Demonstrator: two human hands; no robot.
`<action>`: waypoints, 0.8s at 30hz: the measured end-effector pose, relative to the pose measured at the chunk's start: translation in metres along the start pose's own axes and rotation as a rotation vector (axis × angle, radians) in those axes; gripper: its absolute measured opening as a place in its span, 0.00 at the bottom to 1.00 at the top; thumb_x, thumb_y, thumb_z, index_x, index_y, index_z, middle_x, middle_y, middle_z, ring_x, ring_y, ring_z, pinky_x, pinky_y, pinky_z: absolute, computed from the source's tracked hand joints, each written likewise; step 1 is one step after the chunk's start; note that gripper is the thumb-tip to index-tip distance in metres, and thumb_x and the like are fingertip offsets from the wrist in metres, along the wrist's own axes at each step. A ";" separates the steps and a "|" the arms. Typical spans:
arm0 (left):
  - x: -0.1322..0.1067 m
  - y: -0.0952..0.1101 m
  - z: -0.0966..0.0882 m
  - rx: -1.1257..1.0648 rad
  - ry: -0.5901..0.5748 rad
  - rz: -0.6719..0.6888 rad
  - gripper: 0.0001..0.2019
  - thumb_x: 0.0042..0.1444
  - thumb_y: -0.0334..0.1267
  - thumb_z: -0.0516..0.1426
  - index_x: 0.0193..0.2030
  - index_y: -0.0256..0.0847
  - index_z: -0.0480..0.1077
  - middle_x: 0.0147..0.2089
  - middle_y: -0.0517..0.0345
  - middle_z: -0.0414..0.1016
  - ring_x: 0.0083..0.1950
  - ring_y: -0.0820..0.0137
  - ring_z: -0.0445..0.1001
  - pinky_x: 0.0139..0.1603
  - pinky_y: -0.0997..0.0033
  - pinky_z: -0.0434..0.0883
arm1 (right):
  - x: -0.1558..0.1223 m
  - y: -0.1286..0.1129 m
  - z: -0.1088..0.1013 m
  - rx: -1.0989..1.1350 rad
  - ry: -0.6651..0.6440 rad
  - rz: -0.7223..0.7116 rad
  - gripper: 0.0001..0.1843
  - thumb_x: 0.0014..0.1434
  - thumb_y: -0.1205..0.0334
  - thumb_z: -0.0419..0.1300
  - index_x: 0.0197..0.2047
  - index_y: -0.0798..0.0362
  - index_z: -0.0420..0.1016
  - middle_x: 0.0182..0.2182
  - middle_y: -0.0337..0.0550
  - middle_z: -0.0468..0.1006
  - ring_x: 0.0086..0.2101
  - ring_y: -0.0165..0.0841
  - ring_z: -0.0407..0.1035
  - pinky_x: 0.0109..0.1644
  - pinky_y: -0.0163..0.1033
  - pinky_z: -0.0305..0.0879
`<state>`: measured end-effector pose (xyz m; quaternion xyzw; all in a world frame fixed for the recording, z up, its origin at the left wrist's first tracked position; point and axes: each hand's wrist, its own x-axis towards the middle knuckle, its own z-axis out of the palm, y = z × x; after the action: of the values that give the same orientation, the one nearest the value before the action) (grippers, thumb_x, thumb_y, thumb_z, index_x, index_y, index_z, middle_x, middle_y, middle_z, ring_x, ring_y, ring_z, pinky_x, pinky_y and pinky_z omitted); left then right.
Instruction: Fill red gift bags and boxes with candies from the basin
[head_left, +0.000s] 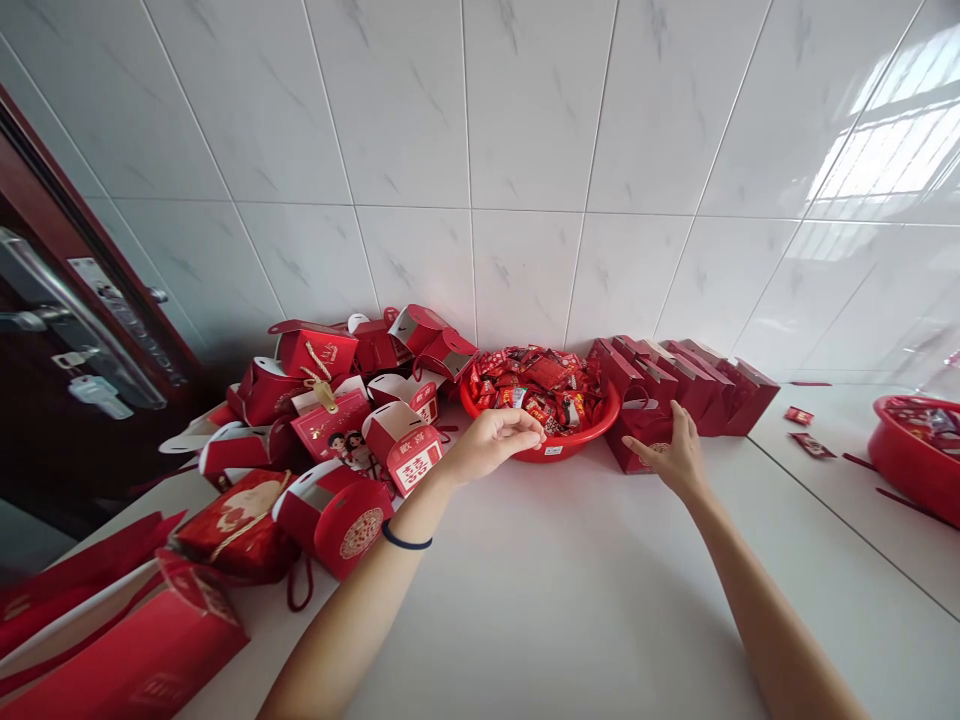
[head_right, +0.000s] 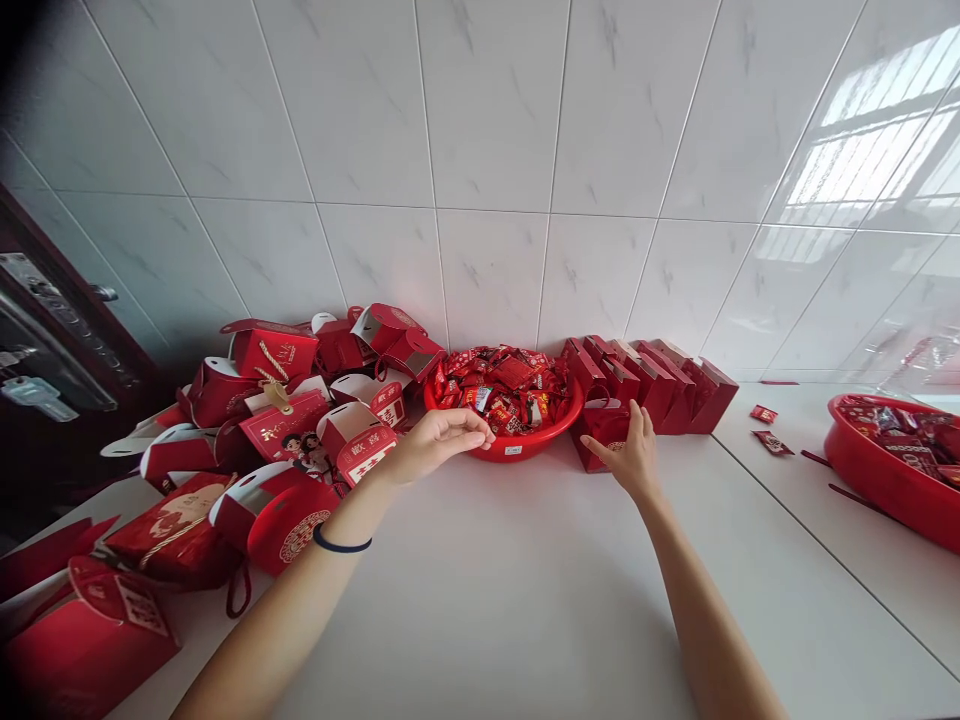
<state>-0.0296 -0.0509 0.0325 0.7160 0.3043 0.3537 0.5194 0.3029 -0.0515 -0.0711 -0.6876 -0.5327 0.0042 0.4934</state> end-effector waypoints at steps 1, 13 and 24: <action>0.000 0.000 -0.001 0.013 0.006 0.000 0.11 0.52 0.44 0.65 0.37 0.38 0.77 0.37 0.54 0.80 0.43 0.65 0.77 0.50 0.64 0.71 | -0.002 -0.001 -0.001 -0.017 0.018 -0.008 0.62 0.38 0.25 0.66 0.68 0.54 0.58 0.67 0.66 0.58 0.67 0.60 0.52 0.64 0.62 0.57; 0.003 -0.008 -0.027 0.260 0.422 0.107 0.13 0.55 0.39 0.60 0.45 0.37 0.76 0.55 0.45 0.75 0.50 0.62 0.78 0.52 0.63 0.76 | -0.030 -0.032 -0.023 0.074 0.331 -0.221 0.20 0.60 0.46 0.59 0.49 0.51 0.71 0.51 0.57 0.76 0.54 0.50 0.69 0.59 0.58 0.63; 0.055 -0.022 -0.070 0.841 0.625 -0.174 0.20 0.54 0.30 0.59 0.55 0.32 0.73 0.55 0.37 0.78 0.49 0.57 0.81 0.56 0.61 0.73 | -0.034 -0.037 -0.018 0.109 0.389 -0.385 0.08 0.61 0.59 0.60 0.43 0.51 0.74 0.45 0.51 0.79 0.42 0.41 0.75 0.48 0.50 0.71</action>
<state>-0.0576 0.0358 0.0365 0.6948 0.6184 0.3534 0.0994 0.2704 -0.0908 -0.0545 -0.5342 -0.5476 -0.1931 0.6144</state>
